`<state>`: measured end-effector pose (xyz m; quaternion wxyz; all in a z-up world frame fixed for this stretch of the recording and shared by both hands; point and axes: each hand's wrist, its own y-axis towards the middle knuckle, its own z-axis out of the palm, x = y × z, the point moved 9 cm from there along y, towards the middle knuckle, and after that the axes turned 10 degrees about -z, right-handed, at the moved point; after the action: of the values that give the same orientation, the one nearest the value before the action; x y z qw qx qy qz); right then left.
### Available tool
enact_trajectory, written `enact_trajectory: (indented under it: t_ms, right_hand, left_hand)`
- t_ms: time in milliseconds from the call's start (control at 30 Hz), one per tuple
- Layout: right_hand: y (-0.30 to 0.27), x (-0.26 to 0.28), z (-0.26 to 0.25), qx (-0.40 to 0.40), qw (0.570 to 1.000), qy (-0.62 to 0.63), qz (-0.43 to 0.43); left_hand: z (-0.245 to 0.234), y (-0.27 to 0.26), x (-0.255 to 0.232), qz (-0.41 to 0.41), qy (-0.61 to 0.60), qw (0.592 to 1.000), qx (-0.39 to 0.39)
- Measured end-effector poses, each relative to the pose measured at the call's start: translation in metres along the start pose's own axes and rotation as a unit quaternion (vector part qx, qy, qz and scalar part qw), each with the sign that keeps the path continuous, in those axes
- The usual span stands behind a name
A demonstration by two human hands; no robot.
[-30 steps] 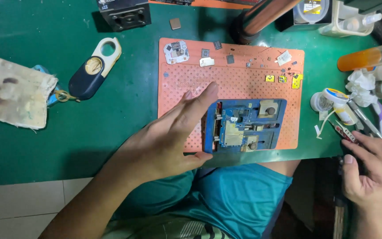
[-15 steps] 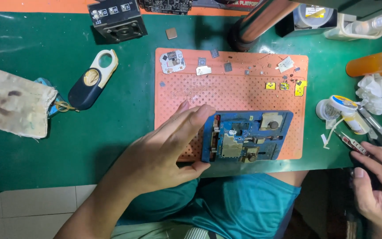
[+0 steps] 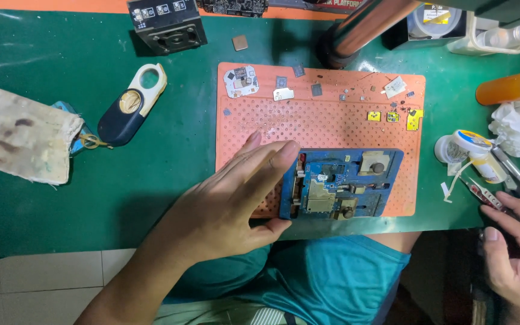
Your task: The person applies a liquid from a bottle onto a blue circuit board, then places a small cooling fan on top of it. They then use a hot air gun and a metal tool to heat and manipulate components on the circuit board.
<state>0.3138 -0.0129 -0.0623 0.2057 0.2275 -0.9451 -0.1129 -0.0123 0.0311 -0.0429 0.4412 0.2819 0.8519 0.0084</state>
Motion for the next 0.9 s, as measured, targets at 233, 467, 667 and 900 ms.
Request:
enact_trajectory:
  t_ms: [233, 467, 667, 900]
  right_hand:
    - [0.000, 0.002, -0.004, -0.006, 1.000, -0.022, -0.011]
    - [0.023, 0.026, -0.032, -0.096, 0.991, -0.077, -0.046]
    - [0.022, 0.020, -0.068, -0.208, 0.977, -0.038, 0.019]
    - [0.080, -0.004, -0.081, -0.115, 0.972, -0.189, 0.074]
  left_hand:
    - [-0.009, 0.007, -0.005, -0.009, 0.073, 0.996, -0.043]
    - [-0.002, 0.019, -0.011, -0.022, 0.087, 0.995, -0.038]
    - [-0.001, 0.019, -0.014, -0.034, 0.110, 0.993, -0.032]
    - [-0.011, 0.012, -0.016, -0.011, 0.030, 0.998, -0.052]
